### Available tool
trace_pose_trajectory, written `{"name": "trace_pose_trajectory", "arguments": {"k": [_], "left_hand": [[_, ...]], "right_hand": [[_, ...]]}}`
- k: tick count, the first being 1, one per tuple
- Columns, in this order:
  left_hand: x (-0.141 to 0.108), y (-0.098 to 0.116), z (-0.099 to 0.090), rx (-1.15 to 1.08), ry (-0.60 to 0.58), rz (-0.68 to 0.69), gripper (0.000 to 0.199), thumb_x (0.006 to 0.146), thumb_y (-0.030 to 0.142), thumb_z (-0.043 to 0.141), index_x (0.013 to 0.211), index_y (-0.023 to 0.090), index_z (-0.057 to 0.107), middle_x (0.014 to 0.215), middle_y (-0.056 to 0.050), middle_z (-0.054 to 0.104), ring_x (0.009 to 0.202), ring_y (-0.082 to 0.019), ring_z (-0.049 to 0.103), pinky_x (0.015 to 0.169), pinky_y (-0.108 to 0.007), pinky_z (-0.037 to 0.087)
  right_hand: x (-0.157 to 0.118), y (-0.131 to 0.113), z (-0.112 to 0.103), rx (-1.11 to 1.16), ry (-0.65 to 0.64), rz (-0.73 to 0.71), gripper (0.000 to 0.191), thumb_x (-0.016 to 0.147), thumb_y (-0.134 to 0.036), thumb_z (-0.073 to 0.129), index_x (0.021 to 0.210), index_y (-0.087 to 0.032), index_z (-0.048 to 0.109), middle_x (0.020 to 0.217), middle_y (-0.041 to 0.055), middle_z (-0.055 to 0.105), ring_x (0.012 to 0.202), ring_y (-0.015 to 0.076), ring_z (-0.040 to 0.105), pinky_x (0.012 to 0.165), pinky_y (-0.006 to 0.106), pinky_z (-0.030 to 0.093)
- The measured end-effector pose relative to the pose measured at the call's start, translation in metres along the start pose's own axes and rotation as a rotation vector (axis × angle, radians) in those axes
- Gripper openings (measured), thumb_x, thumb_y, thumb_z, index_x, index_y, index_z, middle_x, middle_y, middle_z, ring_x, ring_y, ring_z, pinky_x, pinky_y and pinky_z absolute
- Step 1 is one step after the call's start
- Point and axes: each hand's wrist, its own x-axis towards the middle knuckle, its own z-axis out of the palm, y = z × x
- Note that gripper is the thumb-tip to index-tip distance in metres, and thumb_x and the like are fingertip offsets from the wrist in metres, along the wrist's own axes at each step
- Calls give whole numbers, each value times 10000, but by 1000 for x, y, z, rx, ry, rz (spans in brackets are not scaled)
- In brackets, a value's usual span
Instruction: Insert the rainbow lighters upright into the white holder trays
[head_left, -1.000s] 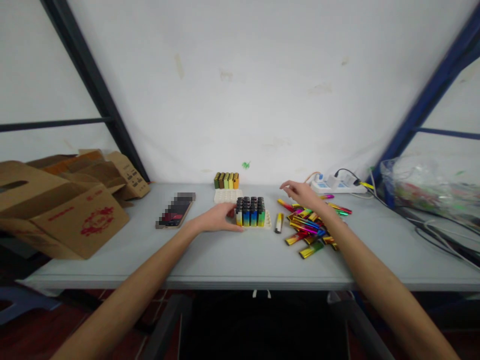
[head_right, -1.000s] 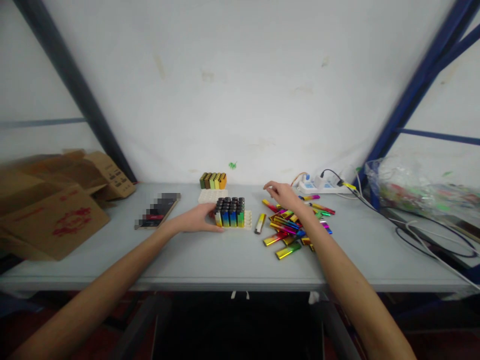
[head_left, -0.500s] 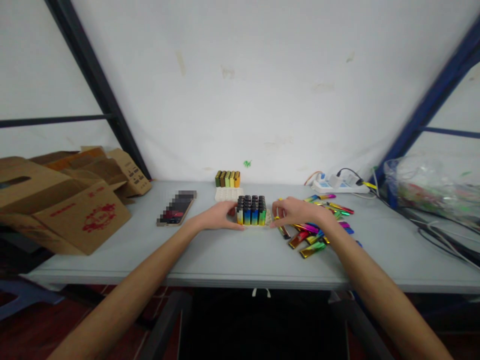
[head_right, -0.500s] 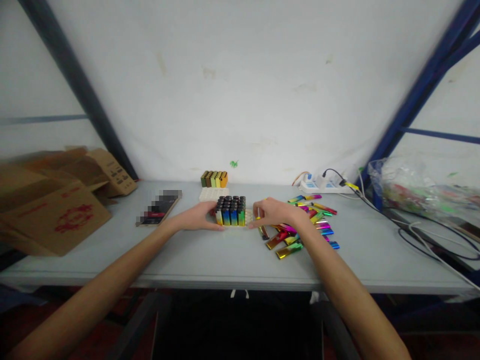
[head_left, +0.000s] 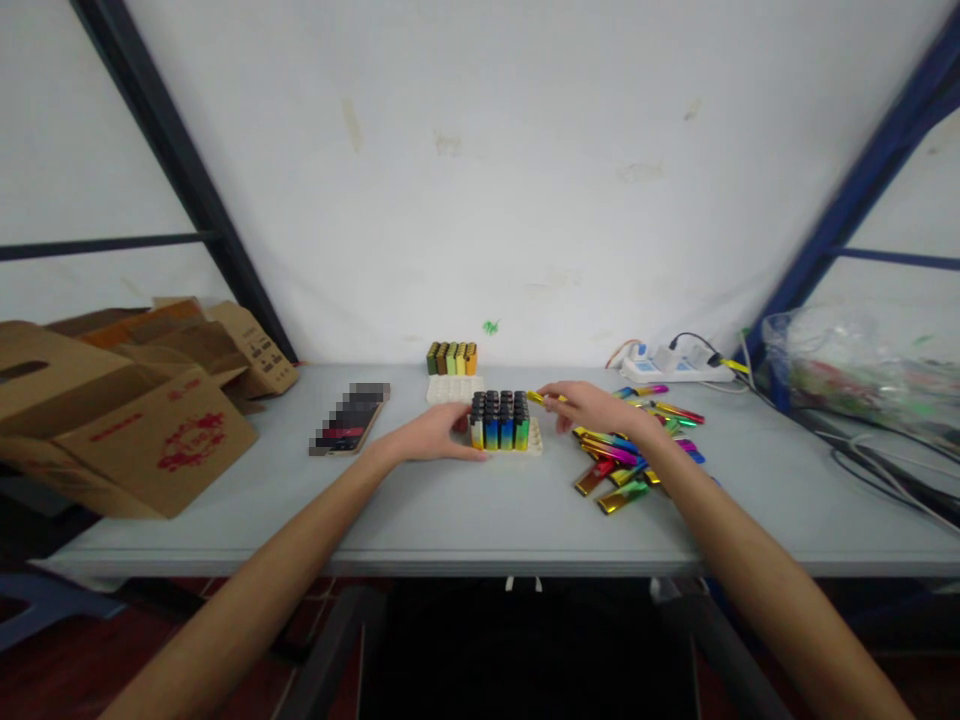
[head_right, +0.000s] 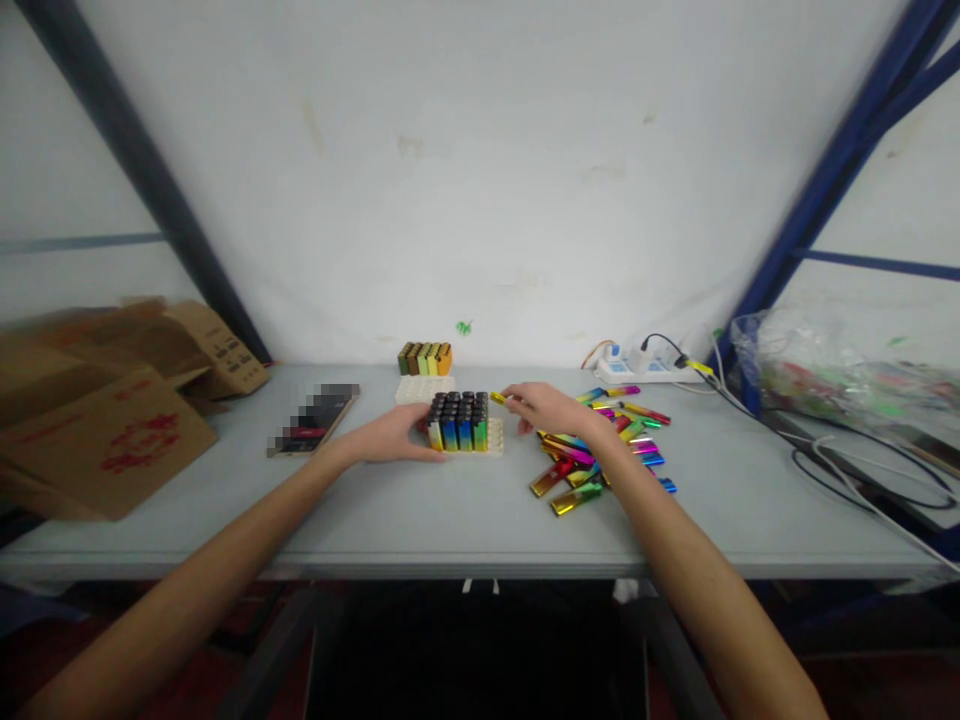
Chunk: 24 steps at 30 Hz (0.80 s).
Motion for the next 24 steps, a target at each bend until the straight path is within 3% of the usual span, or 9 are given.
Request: {"name": "trace_pose_trajectory", "arguments": {"k": [3, 5, 8, 13, 19, 24], "left_hand": [[0, 2, 0, -15, 1, 7, 755, 648, 735, 795, 1126, 162, 672, 1017, -94, 723, 888, -284, 662, 766, -347, 510], [0, 4, -1, -20, 2, 7, 750, 646, 728, 800, 1119, 159, 674, 1010, -92, 723, 880, -280, 663, 761, -343, 508], [0, 5, -2, -6, 1, -5, 736, 647, 720, 803, 1096, 152, 677, 1010, -95, 723, 873, -285, 664, 752, -346, 507], [-1, 6, -2, 30, -15, -20, 739, 674, 728, 786, 1102, 139, 661, 1041, -108, 717, 893, -296, 663, 756, -358, 513], [0, 5, -2, 39, -33, -19, 728, 682, 720, 785, 1101, 140, 656, 1034, -106, 718, 882, -288, 667, 752, -357, 515], [-1, 6, -2, 32, -25, -12, 736, 686, 713, 787, 1135, 145, 657, 1057, -107, 718, 905, -296, 665, 761, -358, 512]], "right_hand": [[2, -3, -1, 112, 133, -30, 440, 1028, -448, 460, 1242, -142, 692, 926, 93, 759, 755, 198, 689, 786, 340, 512], [4, -2, -2, 201, 262, -48, 368, 967, -465, 577, 1120, -167, 730, 1028, 100, 760, 864, 209, 691, 818, 342, 517], [7, 2, -2, 331, 386, -37, 316, 846, -469, 733, 950, -171, 747, 1004, 97, 760, 879, 215, 674, 803, 344, 516], [12, 2, 5, 654, 484, -4, 447, 738, -439, 841, 1089, -185, 728, 933, 64, 747, 793, 180, 649, 718, 318, 496], [13, -11, 11, 813, 471, 25, 375, 701, -449, 874, 917, -173, 743, 804, 23, 686, 734, 148, 574, 673, 294, 446], [13, -16, 12, 826, 430, -4, 412, 802, -555, 784, 947, -170, 760, 824, 28, 660, 741, 148, 558, 666, 293, 435]]}}
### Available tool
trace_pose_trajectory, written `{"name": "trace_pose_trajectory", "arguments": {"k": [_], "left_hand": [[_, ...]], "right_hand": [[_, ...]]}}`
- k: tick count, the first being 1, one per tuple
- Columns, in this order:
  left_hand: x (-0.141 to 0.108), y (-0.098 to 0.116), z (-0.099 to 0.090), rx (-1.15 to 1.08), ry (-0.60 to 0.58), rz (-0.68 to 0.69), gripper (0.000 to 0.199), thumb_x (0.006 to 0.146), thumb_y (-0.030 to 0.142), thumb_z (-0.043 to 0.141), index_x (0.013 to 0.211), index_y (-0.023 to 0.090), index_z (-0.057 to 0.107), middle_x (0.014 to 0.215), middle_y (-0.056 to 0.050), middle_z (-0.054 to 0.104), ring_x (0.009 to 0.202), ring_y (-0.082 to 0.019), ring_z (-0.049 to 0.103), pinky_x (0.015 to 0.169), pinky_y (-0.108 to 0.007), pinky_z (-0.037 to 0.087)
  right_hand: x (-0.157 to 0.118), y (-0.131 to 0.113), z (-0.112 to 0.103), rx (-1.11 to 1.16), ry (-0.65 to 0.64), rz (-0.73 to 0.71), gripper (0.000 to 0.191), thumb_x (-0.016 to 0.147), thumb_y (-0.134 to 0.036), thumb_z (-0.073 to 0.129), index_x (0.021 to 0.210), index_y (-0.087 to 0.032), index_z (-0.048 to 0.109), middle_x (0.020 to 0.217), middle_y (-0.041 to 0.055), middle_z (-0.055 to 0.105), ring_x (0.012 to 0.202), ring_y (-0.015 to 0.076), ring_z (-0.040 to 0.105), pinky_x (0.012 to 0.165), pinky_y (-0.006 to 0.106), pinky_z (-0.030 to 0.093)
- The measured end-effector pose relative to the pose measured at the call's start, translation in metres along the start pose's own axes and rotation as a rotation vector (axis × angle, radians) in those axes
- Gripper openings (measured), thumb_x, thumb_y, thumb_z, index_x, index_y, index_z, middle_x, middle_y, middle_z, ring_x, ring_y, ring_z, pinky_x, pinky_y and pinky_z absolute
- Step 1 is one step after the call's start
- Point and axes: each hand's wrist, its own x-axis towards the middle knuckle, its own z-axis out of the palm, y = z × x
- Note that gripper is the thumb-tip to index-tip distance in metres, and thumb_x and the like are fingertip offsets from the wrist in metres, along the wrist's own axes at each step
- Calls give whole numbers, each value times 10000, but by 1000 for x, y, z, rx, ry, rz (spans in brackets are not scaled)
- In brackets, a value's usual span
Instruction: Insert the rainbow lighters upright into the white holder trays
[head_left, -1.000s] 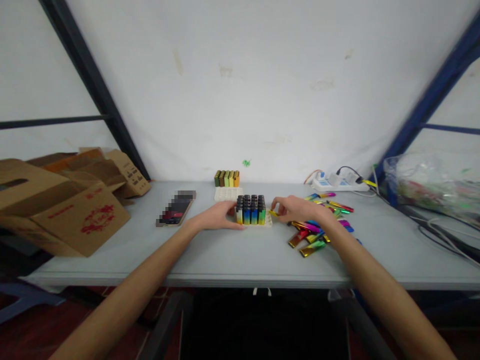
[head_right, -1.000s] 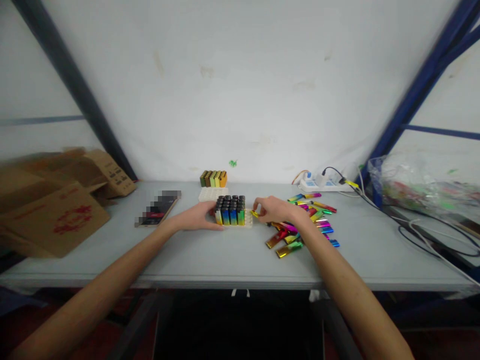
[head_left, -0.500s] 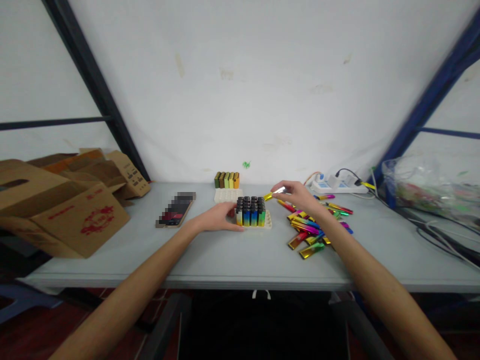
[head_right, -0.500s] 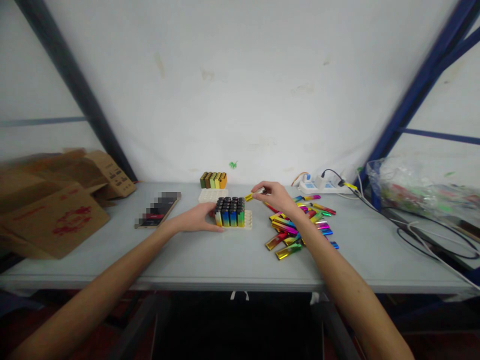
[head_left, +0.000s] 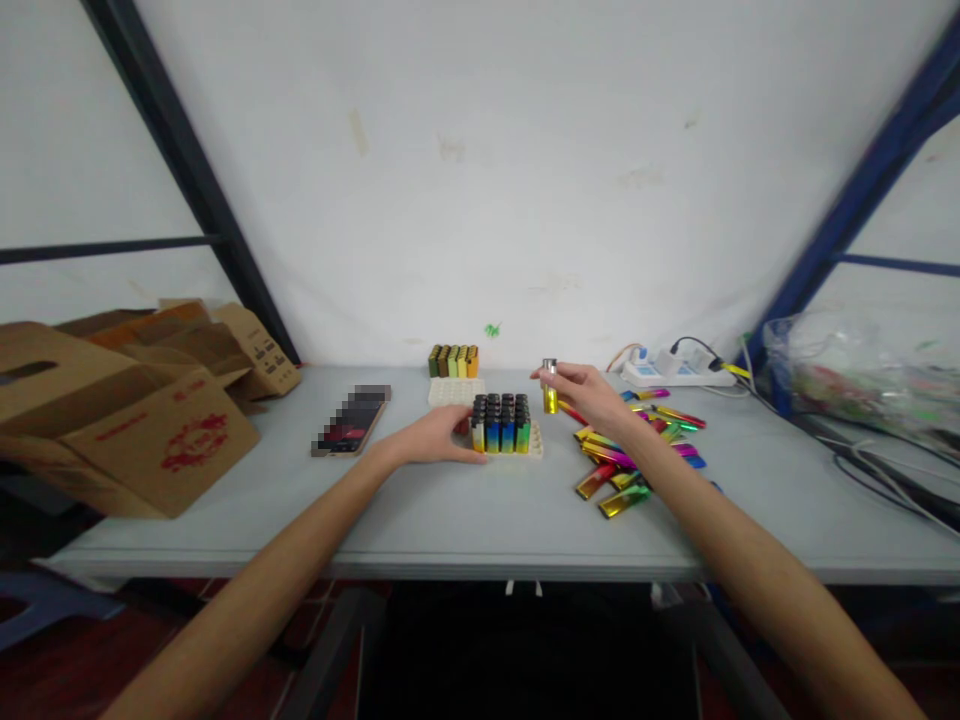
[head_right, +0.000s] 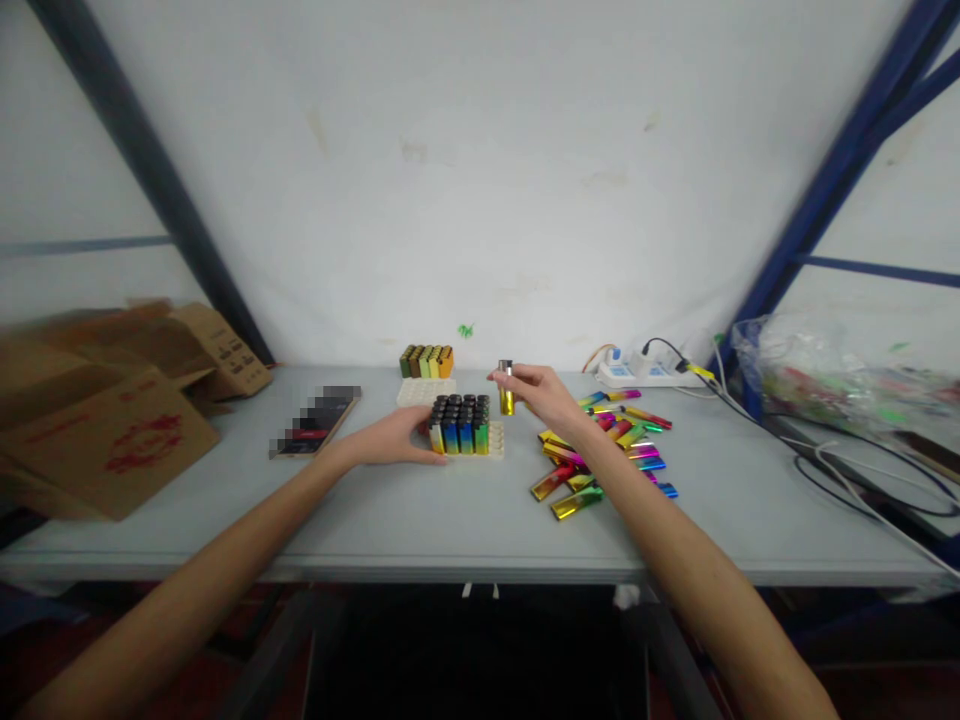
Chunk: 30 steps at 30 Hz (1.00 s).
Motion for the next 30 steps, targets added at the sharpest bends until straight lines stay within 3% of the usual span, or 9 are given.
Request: {"name": "trace_pose_trajectory", "arguments": {"k": [6, 8, 11, 16, 25, 30], "left_hand": [[0, -1, 0, 16, 16, -7, 721, 665, 741, 781, 1063, 152, 661, 1005, -99, 714, 879, -296, 661, 732, -350, 502], [-1, -1, 0, 10, 20, -11, 713, 660, 734, 786, 1059, 157, 663, 996, -91, 713, 874, -291, 659, 731, -346, 503], [-1, 0, 0, -2, 12, -8, 708, 668, 716, 791, 1074, 151, 659, 1011, -93, 712, 878, -286, 659, 753, -350, 509], [0, -2, 0, -9, 15, 2, 717, 665, 730, 791, 1073, 155, 663, 1023, -98, 716, 879, -290, 662, 765, -364, 518], [0, -4, 1, 12, 11, -3, 726, 675, 737, 784, 1082, 150, 654, 1020, -103, 710, 882, -292, 657, 748, -361, 512], [1, -1, 1, 19, -2, -7, 748, 674, 736, 784, 1101, 137, 649, 1029, -111, 707, 893, -300, 658, 750, -363, 503]], "right_hand": [[-3, -2, 6, 111, -125, 8, 416, 907, -621, 655, 950, -209, 617, 820, 2, 631, 679, 131, 578, 647, 288, 459], [-4, 0, 8, 136, -154, 11, 399, 922, -622, 637, 970, -233, 564, 724, -49, 542, 575, 103, 483, 564, 257, 404], [-3, 3, 10, 129, -126, 58, 463, 901, -659, 640, 837, -240, 452, 639, -95, 324, 502, 81, 281, 473, 224, 229], [-1, 8, 11, 62, -82, 135, 587, 932, -754, 434, 666, -239, 335, 600, -80, 224, 491, 90, 171, 470, 255, 137], [-4, 11, 23, -90, 15, 120, 424, 928, -469, 372, 565, -259, 311, 501, -53, 244, 440, 108, 222, 427, 258, 202], [-4, 10, 24, -88, 22, 125, 414, 923, -446, 381, 563, -253, 315, 506, -56, 245, 436, 101, 215, 424, 255, 198]]}}
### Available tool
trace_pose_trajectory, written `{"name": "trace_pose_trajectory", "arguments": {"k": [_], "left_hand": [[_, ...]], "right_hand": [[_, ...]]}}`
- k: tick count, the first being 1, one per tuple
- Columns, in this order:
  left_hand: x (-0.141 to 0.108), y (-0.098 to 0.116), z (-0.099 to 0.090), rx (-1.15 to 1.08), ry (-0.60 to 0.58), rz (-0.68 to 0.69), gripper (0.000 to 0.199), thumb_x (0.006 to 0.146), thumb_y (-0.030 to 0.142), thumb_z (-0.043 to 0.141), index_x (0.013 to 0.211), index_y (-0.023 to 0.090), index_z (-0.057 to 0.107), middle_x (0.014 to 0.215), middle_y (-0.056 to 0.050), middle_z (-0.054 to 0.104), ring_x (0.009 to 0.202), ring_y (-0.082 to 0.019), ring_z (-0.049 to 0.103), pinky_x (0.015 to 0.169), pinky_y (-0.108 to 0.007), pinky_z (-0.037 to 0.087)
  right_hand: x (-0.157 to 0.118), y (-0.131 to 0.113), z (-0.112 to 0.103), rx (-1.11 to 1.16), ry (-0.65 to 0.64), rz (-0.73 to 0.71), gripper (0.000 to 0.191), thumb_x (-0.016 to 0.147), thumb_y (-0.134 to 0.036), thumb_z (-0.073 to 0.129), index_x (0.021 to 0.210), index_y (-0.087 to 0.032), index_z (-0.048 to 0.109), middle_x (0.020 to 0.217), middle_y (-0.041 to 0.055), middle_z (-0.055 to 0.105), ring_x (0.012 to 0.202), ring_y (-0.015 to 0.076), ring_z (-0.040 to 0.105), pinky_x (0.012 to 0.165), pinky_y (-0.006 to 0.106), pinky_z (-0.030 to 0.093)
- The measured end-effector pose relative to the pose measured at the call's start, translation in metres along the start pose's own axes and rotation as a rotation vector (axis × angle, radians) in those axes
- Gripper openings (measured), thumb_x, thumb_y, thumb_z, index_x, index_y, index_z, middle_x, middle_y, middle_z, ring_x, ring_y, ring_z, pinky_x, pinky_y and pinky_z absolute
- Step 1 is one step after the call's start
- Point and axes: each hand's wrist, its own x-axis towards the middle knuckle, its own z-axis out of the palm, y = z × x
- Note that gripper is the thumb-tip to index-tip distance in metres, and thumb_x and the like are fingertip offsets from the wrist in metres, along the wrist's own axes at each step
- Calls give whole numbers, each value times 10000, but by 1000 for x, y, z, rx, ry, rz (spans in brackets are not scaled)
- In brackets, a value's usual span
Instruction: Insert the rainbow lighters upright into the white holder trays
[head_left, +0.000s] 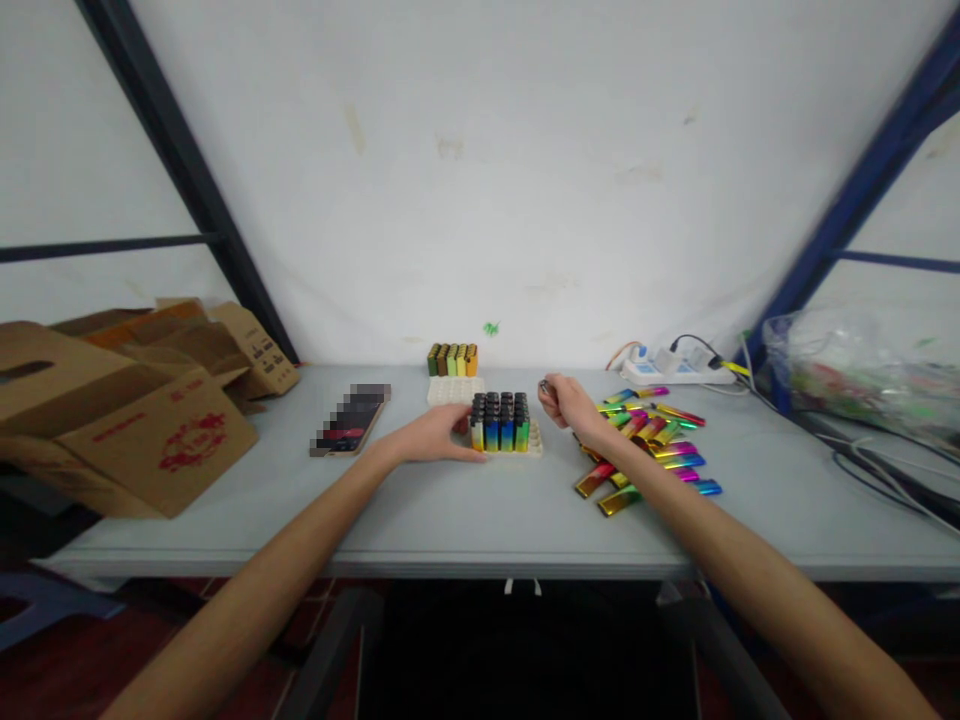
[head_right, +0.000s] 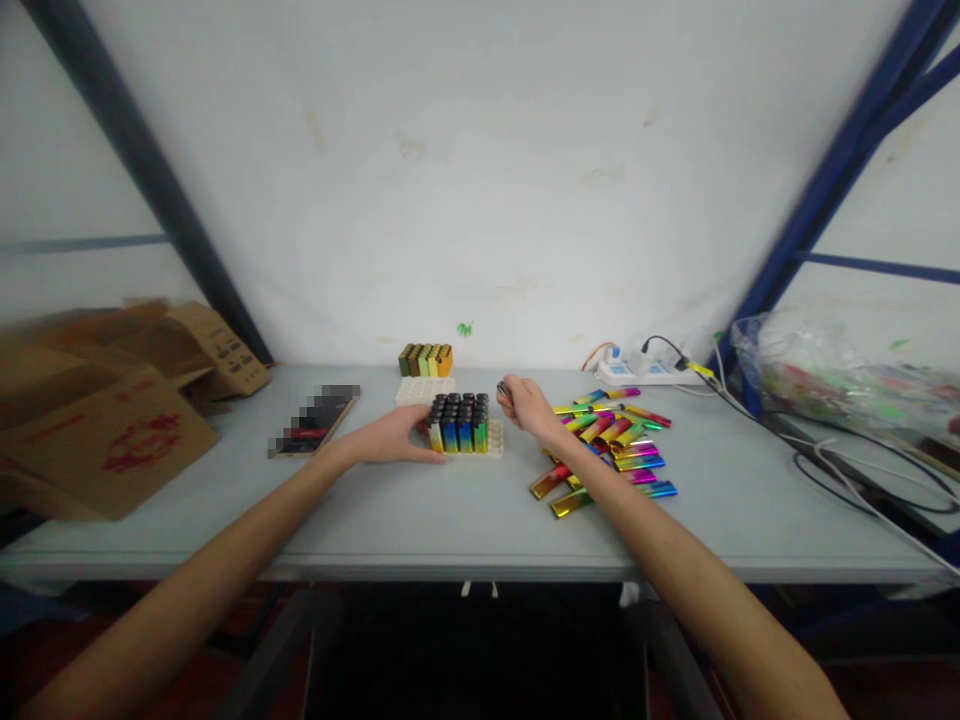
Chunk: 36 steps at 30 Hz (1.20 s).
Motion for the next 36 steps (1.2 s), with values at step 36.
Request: {"name": "trace_pose_trajectory", "arguments": {"k": [36], "left_hand": [[0, 0, 0, -7, 6, 10, 704, 679, 737, 780, 1062, 162, 647, 1006, -94, 714, 874, -290, 659, 736, -354, 509]], "right_hand": [[6, 12, -4, -187, 45, -185, 414, 939, -539, 460, 663, -233, 422, 588, -44, 388, 518, 116, 325, 500, 263, 255]]}}
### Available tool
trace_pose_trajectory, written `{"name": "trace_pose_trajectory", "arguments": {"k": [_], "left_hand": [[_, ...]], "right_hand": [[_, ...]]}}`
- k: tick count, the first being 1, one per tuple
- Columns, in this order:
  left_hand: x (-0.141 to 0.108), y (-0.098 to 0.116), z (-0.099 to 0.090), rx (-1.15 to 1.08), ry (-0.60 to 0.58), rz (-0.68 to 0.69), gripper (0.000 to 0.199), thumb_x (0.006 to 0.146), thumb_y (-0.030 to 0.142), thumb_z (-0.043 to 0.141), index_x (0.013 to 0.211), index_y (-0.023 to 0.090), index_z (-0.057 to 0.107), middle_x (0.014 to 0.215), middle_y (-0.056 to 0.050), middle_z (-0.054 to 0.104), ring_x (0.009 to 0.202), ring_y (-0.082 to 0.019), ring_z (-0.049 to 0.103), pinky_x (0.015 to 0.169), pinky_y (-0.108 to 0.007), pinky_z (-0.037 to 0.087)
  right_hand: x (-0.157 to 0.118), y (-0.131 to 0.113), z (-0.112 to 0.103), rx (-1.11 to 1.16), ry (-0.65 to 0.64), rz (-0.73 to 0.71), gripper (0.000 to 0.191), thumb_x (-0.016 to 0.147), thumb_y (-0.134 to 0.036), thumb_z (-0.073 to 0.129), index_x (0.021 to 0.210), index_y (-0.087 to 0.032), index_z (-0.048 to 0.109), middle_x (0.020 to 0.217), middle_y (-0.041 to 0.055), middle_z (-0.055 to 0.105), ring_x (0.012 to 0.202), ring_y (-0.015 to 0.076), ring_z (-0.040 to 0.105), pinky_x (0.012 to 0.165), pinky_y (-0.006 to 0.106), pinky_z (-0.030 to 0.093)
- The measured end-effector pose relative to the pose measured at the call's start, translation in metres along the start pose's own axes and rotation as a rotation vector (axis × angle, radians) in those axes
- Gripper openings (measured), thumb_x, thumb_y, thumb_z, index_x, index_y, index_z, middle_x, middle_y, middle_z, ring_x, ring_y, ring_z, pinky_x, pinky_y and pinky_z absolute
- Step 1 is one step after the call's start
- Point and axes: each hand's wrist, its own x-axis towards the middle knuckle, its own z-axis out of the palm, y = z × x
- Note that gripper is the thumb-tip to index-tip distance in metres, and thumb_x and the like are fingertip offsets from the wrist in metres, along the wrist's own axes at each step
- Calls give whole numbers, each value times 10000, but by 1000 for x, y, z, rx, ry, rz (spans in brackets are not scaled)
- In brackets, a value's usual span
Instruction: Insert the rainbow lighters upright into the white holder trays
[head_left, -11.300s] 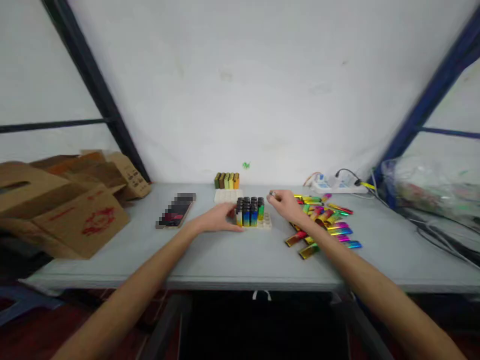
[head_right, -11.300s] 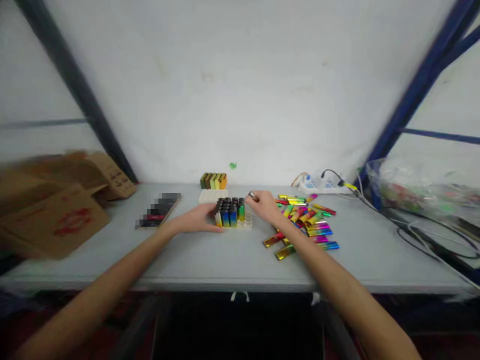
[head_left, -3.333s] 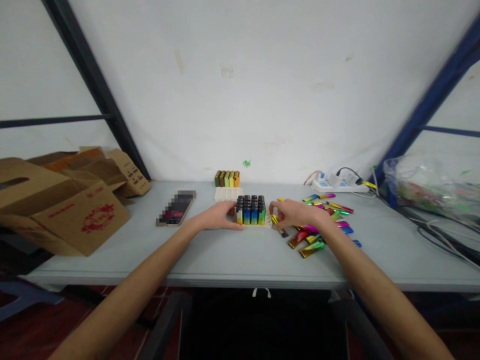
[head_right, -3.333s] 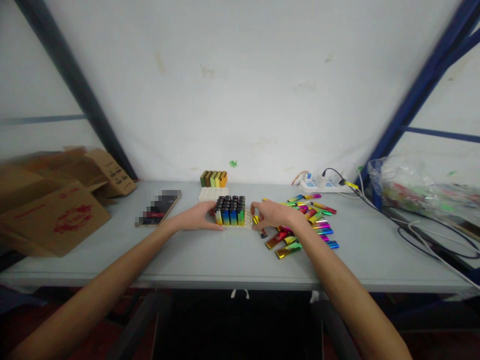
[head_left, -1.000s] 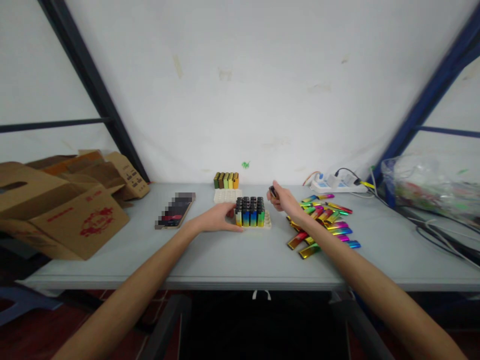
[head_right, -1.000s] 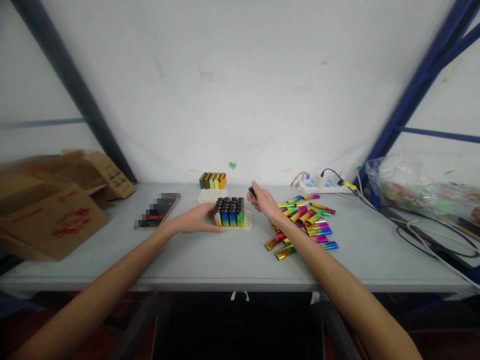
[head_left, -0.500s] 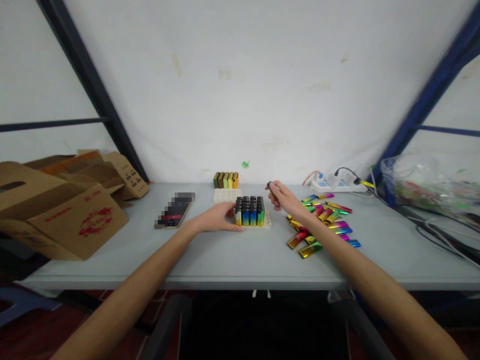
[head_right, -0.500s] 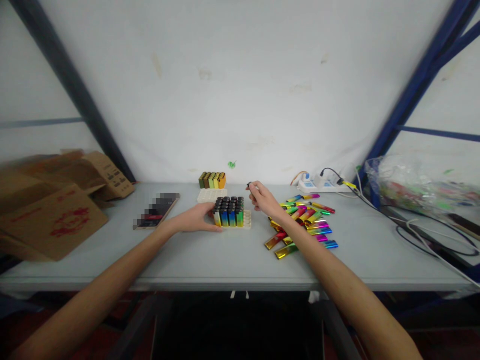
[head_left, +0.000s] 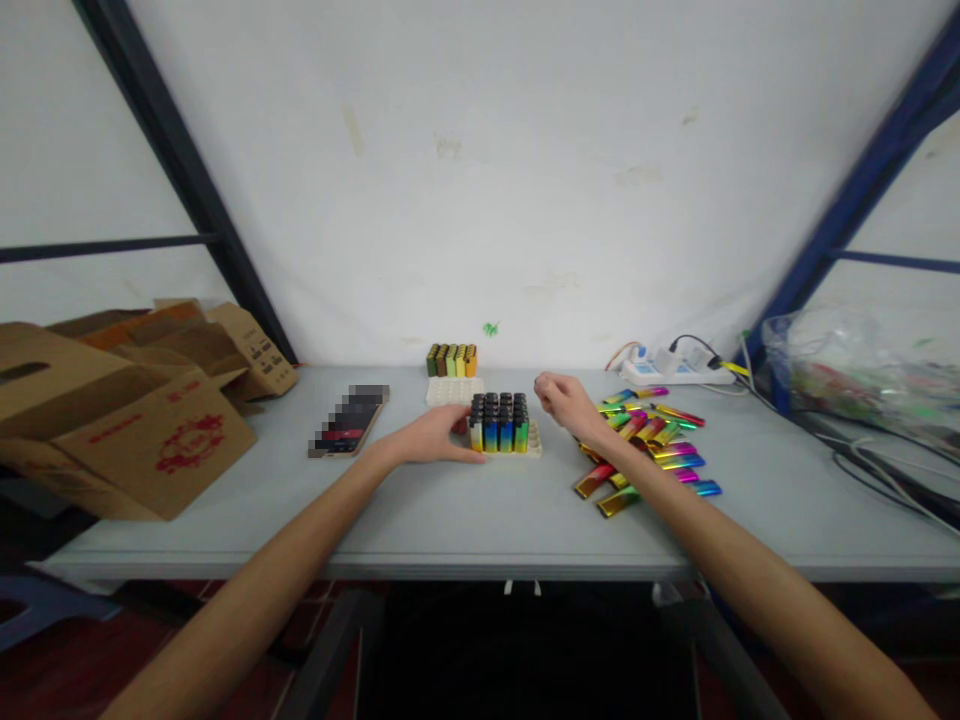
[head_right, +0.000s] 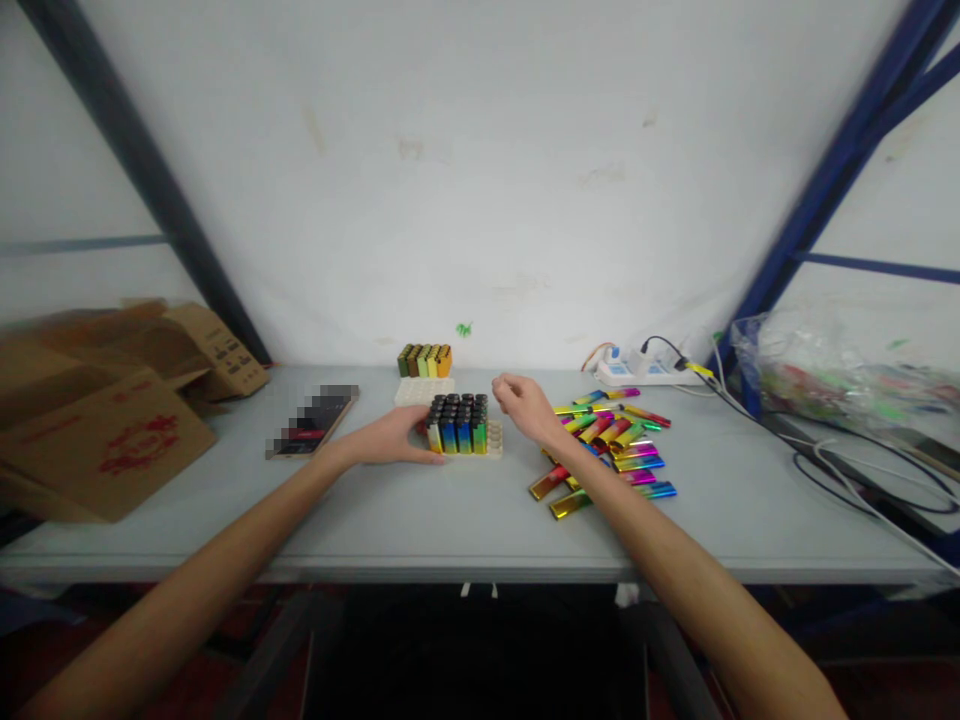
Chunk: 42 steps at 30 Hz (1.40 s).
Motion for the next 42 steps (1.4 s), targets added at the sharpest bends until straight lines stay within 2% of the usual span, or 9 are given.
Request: {"name": "trace_pose_trajectory", "arguments": {"k": [9, 16, 21, 26, 29, 35, 42], "left_hand": [[0, 0, 0, 8, -3, -6, 716, 674, 739, 782, 1068, 154, 655, 995, -96, 709, 867, -293, 657, 734, -356, 503], [0, 0, 0, -4, 1, -2, 726, 675, 733, 786, 1080, 144, 659, 1007, -105, 711, 876, -299, 658, 737, -360, 502], [0, -3, 1, 5, 2, 15, 732, 692, 738, 775, 1101, 141, 658, 1034, -106, 711, 889, -293, 656, 762, -361, 507], [0, -4, 1, 3, 0, 6, 734, 687, 730, 784, 1107, 139, 664, 1038, -109, 716, 890, -295, 661, 740, -350, 506], [0, -5, 1, -3, 5, 12, 731, 684, 724, 787, 1114, 145, 668, 1038, -105, 717, 887, -292, 661, 743, -350, 507], [0, -5, 2, -31, 8, 20, 738, 683, 721, 793, 1127, 144, 670, 1044, -103, 721, 890, -289, 663, 754, -353, 515], [0, -7, 2, -56, 14, 44, 737, 690, 698, 810, 1156, 146, 660, 1053, -93, 721, 887, -276, 664, 769, -353, 528]], "right_hand": [[-2, -7, -1, -134, -1, -86, 367, 952, -467, 460, 679, -222, 450, 620, -40, 417, 590, 129, 377, 582, 271, 293], [-2, -7, -2, -153, -39, -95, 442, 991, -594, 461, 778, -213, 530, 646, -38, 469, 603, 134, 421, 588, 271, 331], [0, -4, -9, -163, -73, -128, 405, 1040, -561, 402, 930, -209, 571, 745, -5, 606, 661, 147, 548, 663, 277, 435], [1, 2, -16, -247, -93, -153, 253, 1031, -474, 483, 1057, -225, 523, 932, 64, 762, 862, 206, 705, 825, 340, 514], [3, 11, -14, -335, -95, -126, 209, 1019, -432, 518, 1084, -233, 507, 959, 73, 781, 898, 236, 732, 837, 371, 539], [5, 28, -11, -224, -195, -40, 195, 1010, -370, 540, 1134, -226, 496, 1045, 98, 785, 972, 242, 753, 843, 388, 594], [3, 14, -26, -210, -367, -48, 219, 980, -366, 595, 1119, -211, 526, 1030, 97, 794, 956, 228, 753, 847, 377, 596]]}}
